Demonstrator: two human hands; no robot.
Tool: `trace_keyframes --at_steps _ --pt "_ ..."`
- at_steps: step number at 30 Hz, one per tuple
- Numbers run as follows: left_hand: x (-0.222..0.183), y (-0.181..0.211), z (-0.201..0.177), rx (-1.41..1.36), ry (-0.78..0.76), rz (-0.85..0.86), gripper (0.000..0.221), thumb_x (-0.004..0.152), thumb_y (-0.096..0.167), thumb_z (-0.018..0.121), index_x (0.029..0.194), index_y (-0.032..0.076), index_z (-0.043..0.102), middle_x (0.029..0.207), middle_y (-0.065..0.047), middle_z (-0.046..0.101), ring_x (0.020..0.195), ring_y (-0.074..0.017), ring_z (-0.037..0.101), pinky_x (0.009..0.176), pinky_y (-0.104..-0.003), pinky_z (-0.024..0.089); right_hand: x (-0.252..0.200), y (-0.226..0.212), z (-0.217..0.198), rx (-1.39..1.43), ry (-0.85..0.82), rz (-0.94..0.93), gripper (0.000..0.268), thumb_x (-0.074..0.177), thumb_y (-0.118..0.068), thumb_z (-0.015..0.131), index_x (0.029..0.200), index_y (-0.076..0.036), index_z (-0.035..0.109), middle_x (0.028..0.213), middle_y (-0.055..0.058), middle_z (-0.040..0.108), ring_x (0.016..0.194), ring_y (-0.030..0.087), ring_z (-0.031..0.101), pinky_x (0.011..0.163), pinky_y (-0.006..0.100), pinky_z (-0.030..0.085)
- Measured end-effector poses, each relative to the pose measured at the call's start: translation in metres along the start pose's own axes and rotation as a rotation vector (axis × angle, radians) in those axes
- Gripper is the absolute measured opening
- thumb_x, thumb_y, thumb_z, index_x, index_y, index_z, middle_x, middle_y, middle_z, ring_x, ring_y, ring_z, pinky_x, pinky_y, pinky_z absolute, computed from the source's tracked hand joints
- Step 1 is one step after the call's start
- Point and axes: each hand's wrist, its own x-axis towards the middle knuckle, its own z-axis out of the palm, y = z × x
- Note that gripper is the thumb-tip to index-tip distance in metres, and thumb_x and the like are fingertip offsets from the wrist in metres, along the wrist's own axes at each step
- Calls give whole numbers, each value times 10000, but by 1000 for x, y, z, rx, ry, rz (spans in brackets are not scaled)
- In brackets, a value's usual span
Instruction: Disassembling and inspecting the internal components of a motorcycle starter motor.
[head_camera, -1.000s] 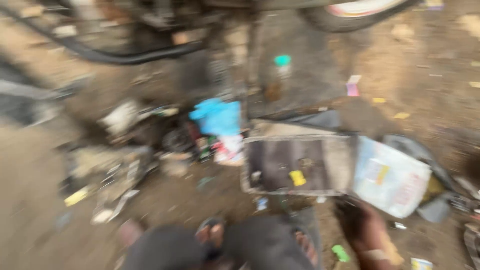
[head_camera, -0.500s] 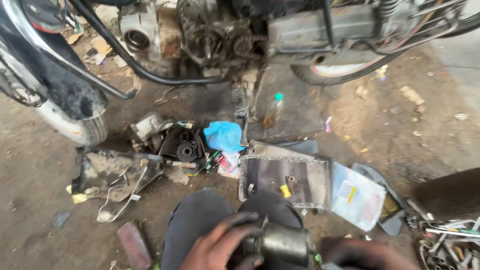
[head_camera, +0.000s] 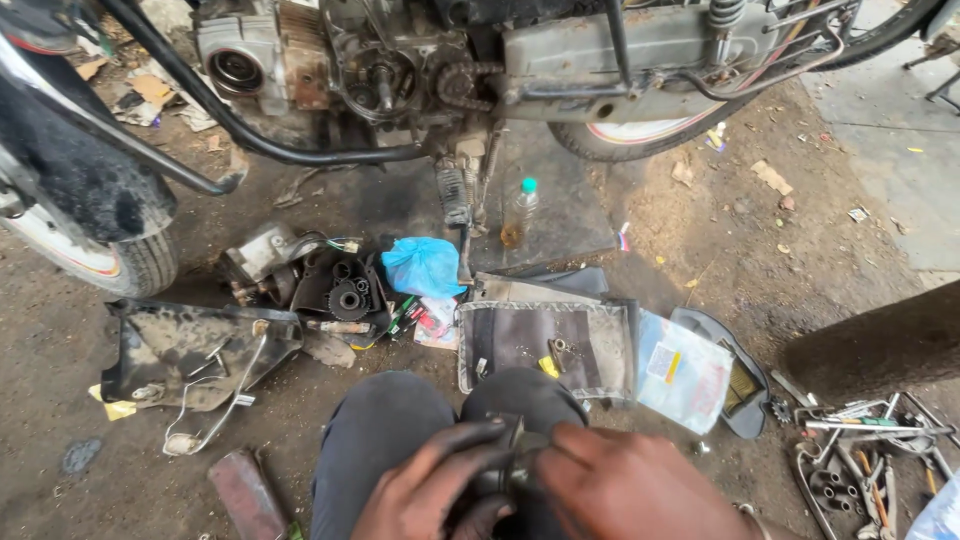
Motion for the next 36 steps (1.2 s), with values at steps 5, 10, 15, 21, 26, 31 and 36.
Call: trace_keyframes --at_steps 5,10,15,21,26,31,36 --pt "-2 -9 4 -4 31 42 439 830 214 856 1225 74 724 1321 -125 697 1219 -317 719 955 -406 553 3 -9 10 -56 67 -44 213 739 -176 764 861 -74 623 845 85 608 676 305 716 477 451 552" --pt "-1 -10 3 -74 26 3 412 786 157 876 1156 52 729 1294 -146 728 1241 -313 724 977 -414 542 7 -24 27 -300 325 -104 234 715 -252 720 894 -112 667 709 -4 586 615 165 692 501 352 485" --pt "2 -7 0 -123 17 4 393 810 144 868 1146 31 697 1306 -172 721 1256 -334 717 992 -416 568 1 -4 37 -281 322 -112 264 725 -258 701 957 -133 686 762 -6 617 633 166 691 537 349 497" --pt "5 9 -6 -119 8 -11 423 785 147 878 1143 28 686 1332 -185 701 1261 -361 694 1016 -424 567 4 1 -2 -78 111 -220 385 750 -217 738 1107 -75 704 833 34 636 672 216 689 594 360 520" --pt "5 16 -6 -122 38 -10 423 786 126 863 1149 14 678 1326 -182 698 1263 -347 698 1029 -422 562 13 0 -23 -22 132 -327 410 675 -184 777 1068 -87 716 867 43 648 704 233 656 616 376 494" --pt "10 26 -11 -207 -49 -114 504 834 145 810 1306 53 659 1368 -158 673 1244 -303 728 1002 -386 593 13 6 -31 -62 204 -369 377 674 -179 769 1026 -66 694 879 68 649 709 249 637 624 385 482" --pt "11 11 -15 -114 -97 -7 364 927 149 781 1282 82 736 1428 -191 637 1308 -346 664 1068 -405 544 -19 15 -17 -157 211 -376 276 762 -222 729 1010 -103 709 886 21 643 738 195 640 686 385 498"
